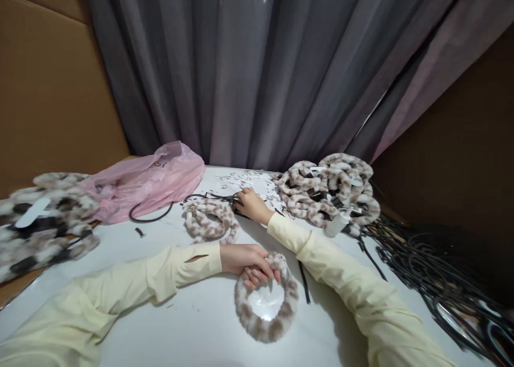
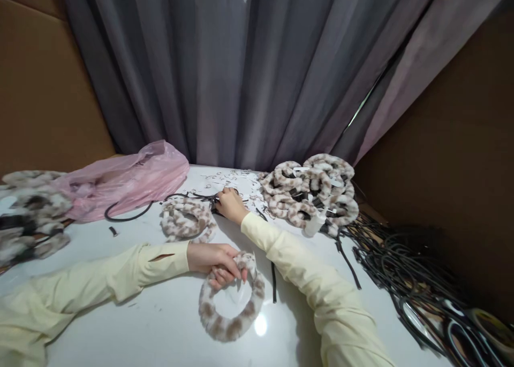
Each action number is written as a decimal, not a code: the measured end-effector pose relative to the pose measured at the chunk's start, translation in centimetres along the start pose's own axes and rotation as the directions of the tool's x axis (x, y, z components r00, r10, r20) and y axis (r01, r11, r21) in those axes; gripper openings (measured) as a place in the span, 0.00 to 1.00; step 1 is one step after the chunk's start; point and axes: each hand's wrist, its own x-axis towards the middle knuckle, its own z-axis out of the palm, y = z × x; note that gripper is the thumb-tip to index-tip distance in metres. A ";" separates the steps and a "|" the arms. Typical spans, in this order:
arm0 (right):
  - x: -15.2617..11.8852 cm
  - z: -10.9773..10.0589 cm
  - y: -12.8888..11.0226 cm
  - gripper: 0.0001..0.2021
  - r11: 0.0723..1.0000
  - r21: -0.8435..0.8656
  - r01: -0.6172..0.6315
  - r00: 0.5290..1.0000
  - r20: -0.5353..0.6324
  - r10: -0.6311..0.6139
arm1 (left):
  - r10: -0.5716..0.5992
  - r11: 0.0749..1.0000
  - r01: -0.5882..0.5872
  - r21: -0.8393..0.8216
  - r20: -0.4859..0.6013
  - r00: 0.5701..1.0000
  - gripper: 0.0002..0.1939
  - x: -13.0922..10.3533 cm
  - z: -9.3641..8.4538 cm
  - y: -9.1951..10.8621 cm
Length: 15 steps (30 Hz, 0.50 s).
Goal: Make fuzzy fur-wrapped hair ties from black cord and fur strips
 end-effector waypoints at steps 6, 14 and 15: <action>1.7 -1.4 -0.4 0.08 0.991 0.135 0.016 1.000 -0.007 -0.016 | 0.024 1.000 -0.024 0.001 0.019 1.000 0.06 0.2 -0.1 -0.2; 0.2 -9.0 2.0 0.09 0.910 0.414 -0.040 0.973 -0.192 0.130 | 0.050 0.999 -0.050 0.007 0.014 0.999 0.04 0.3 0.0 -0.2; -0.3 -9.9 2.2 0.10 0.886 0.462 -0.037 0.966 -0.210 0.150 | 0.052 0.999 -0.052 0.005 0.015 0.999 0.04 0.3 0.0 -0.2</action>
